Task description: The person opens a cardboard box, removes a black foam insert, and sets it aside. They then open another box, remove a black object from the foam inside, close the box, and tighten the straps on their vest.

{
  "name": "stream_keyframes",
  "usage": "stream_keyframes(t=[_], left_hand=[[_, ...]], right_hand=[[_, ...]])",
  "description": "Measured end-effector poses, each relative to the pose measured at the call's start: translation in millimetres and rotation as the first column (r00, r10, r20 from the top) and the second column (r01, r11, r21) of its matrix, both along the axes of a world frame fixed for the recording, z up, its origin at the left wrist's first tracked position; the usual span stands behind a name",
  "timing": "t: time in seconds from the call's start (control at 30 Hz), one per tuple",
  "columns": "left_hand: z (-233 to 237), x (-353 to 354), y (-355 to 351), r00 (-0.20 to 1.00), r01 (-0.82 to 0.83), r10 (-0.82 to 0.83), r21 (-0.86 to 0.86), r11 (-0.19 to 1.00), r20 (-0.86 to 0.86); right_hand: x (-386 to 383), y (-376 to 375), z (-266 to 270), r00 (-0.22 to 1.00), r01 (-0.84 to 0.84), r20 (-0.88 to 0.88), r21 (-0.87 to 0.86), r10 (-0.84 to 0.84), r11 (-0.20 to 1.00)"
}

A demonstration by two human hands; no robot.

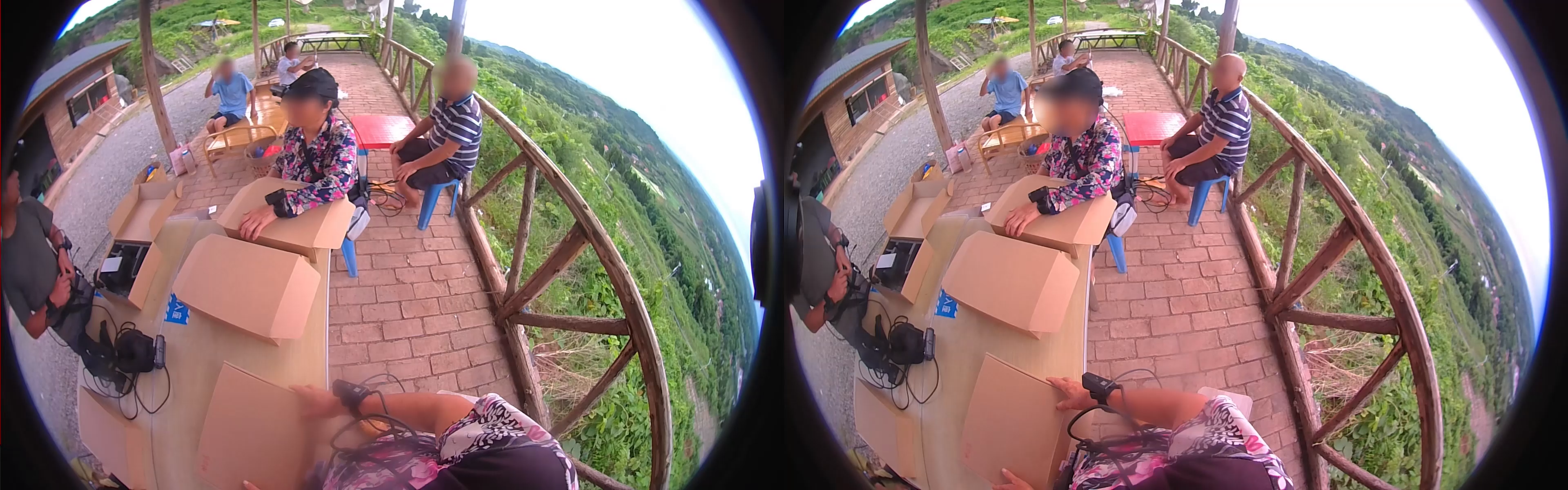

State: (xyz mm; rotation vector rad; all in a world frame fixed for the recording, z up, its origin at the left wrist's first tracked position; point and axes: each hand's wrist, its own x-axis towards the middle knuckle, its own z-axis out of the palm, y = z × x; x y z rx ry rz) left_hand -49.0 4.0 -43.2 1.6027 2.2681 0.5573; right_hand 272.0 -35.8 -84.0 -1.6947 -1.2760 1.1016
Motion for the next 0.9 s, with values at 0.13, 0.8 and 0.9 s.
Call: stream_keyframes(t=[0.13,0.8,0.9], left_hand=[[-9.8,-5.0,2.3,1.000,-0.006,0.006,0.003,1.000,-0.009],[-36.7,-18.5,8.0,0.996,0.037,-0.030,0.096,0.995,-0.080],[-23.3,-13.4,4.9,0.997,0.025,-0.022,0.034,0.999,-0.078]], right_hand=[[-1.1,3.2,-7.3,1.000,0.000,0.009,0.006,0.000,1.000],[1.6,3.5,-3.6,0.999,-0.029,0.012,-0.039,0.029,0.999],[0.4,2.4,-5.2,1.000,-0.024,0.019,-0.012,0.024,1.000]])
